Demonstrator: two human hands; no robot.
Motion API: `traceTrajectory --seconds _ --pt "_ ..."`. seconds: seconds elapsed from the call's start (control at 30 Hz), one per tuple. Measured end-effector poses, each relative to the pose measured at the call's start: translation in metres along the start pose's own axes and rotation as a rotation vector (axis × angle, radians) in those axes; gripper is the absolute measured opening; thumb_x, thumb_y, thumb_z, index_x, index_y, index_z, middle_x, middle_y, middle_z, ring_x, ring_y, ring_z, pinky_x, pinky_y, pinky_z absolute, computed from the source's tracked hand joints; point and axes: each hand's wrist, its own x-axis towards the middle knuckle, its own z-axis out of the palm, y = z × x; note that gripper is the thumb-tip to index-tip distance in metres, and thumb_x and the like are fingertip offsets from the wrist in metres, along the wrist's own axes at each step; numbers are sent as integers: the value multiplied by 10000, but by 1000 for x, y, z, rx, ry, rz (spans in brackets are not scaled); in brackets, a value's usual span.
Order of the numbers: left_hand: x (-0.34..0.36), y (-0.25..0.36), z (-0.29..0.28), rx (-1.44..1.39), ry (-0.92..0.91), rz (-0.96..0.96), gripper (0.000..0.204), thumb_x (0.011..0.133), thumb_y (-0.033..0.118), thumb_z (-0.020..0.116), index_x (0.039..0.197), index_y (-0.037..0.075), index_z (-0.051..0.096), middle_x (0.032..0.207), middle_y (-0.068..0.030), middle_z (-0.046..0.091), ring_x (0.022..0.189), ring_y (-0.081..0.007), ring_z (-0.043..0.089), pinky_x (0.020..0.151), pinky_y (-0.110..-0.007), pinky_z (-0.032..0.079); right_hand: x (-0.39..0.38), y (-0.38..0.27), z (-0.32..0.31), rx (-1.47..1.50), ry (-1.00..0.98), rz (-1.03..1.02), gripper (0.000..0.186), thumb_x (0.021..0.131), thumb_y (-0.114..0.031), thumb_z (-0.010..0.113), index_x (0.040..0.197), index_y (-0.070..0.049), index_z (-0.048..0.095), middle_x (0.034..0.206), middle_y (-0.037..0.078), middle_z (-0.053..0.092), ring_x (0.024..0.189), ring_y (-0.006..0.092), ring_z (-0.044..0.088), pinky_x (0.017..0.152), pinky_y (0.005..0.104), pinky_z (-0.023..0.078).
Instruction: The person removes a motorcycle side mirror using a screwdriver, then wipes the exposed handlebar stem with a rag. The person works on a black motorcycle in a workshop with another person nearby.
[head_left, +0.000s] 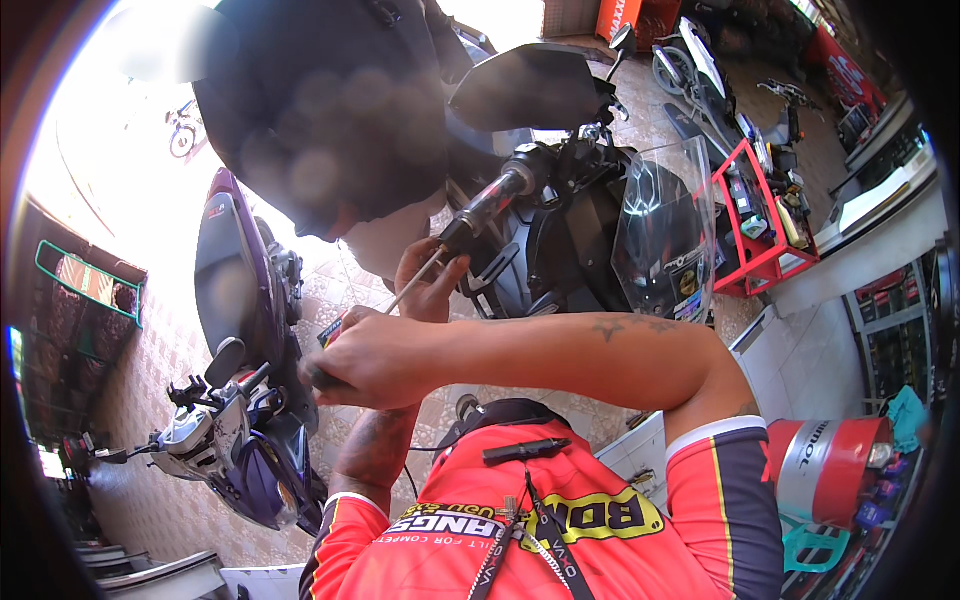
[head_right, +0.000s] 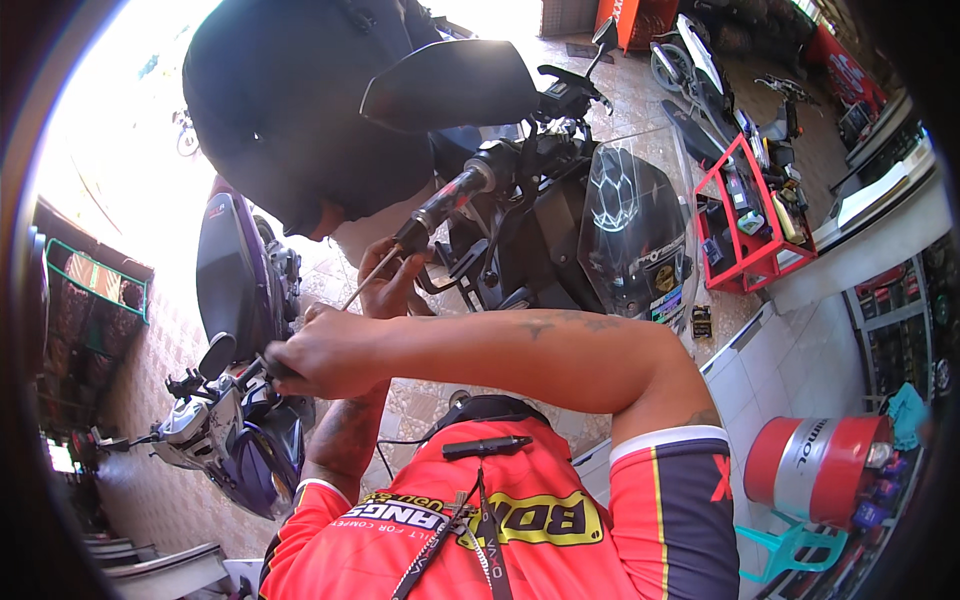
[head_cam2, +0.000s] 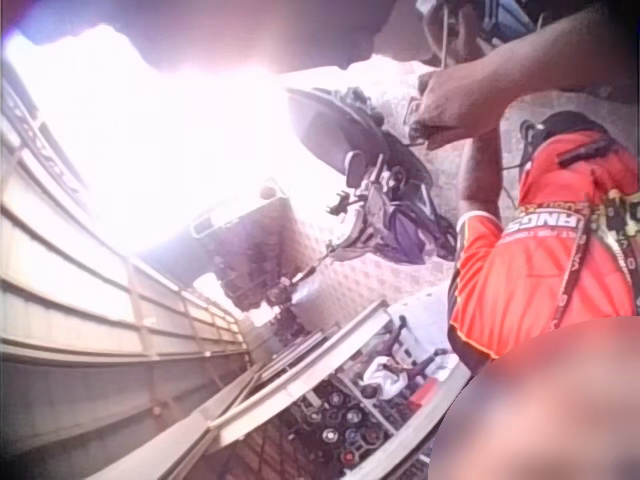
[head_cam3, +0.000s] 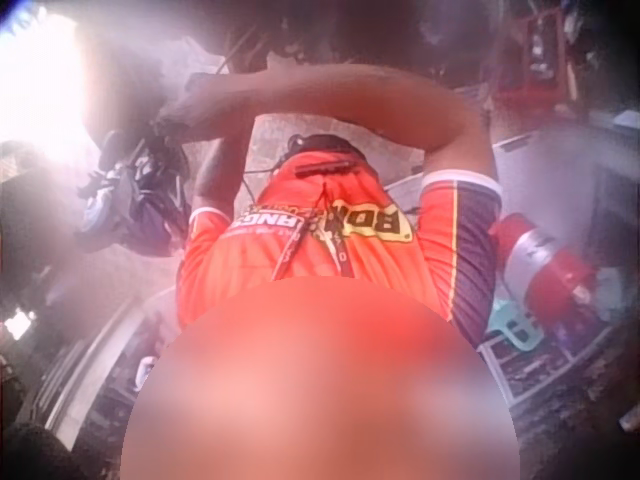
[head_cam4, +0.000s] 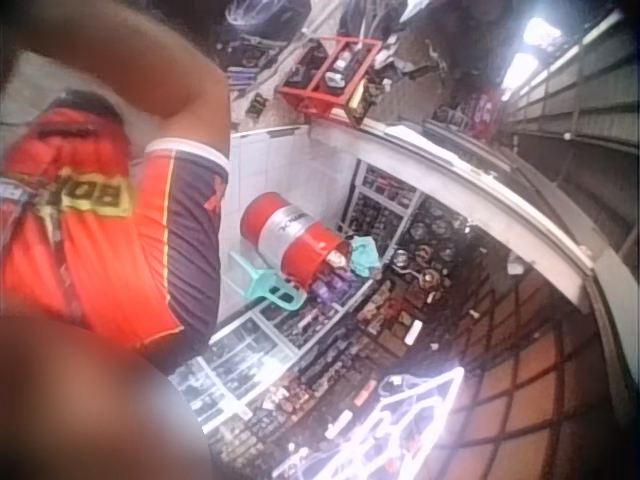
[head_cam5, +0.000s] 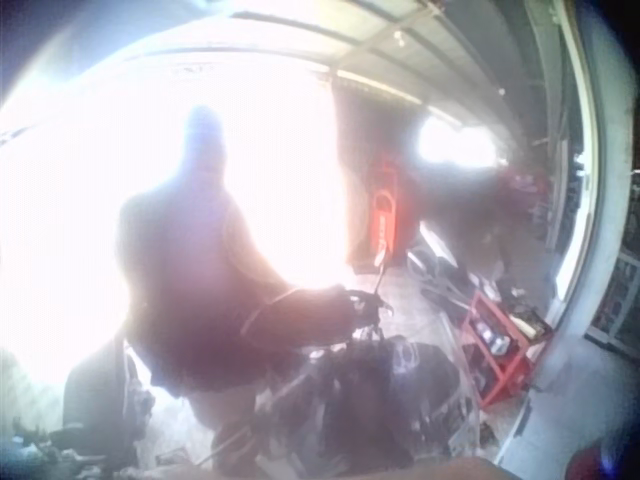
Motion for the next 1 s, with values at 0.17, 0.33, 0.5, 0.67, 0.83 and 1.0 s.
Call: traceTrajectory --seconds 0.17,0.33,0.5,0.67,0.83,1.0 --pt "-3 13 7 45 1 -1 420 860 91 802 1205 -8 586 968 -46 685 841 -99 606 765 -236 468 31 -32 -33 -66 -351 388 587 906 -455 637 1322 -42 606 1131 125 709 1077 271 693 921 456 493" --pt "-2 15 5 45 10 -38 376 875 33 757 1204 -12 581 993 -52 680 889 -111 613 799 -241 472 55 -71 -33 -541 -625 378 565 785 -423 795 1217 -71 703 1178 109 695 1054 298 672 910 548 498" --pt "-5 21 9 -3 4 -60 375 881 29 746 1213 -10 576 1004 -62 687 900 -109 619 744 -235 482 42 -63 23 -1000 -193 15 507 828 -417 729 1195 -69 710 1281 133 649 1168 331 596 986 587 445" --pt "-4 16 10 113 50 -40 388 871 74 773 1203 8 584 918 -69 702 756 -93 607 635 -233 463 7 13 23 -663 188 -537 284 911 -433 644 1115 -245 705 1122 8 677 1183 231 601 903 496 493" --pt "1 1 -2 141 48 29 346 898 111 750 1190 9 594 959 -63 672 803 -101 603 676 -256 481 -3 2 6 120 -13 -32 357 910 -406 661 1124 -122 684 1135 108 682 1100 272 657 821 459 547" --pt "-1 -1 -3 111 -3 44 361 892 112 752 1193 -3 590 984 -58 659 894 -122 623 756 -271 500 46 -39 -14 -254 -246 365 781 804 -322 700 1383 134 441 1203 177 659 1109 277 664 871 461 516"
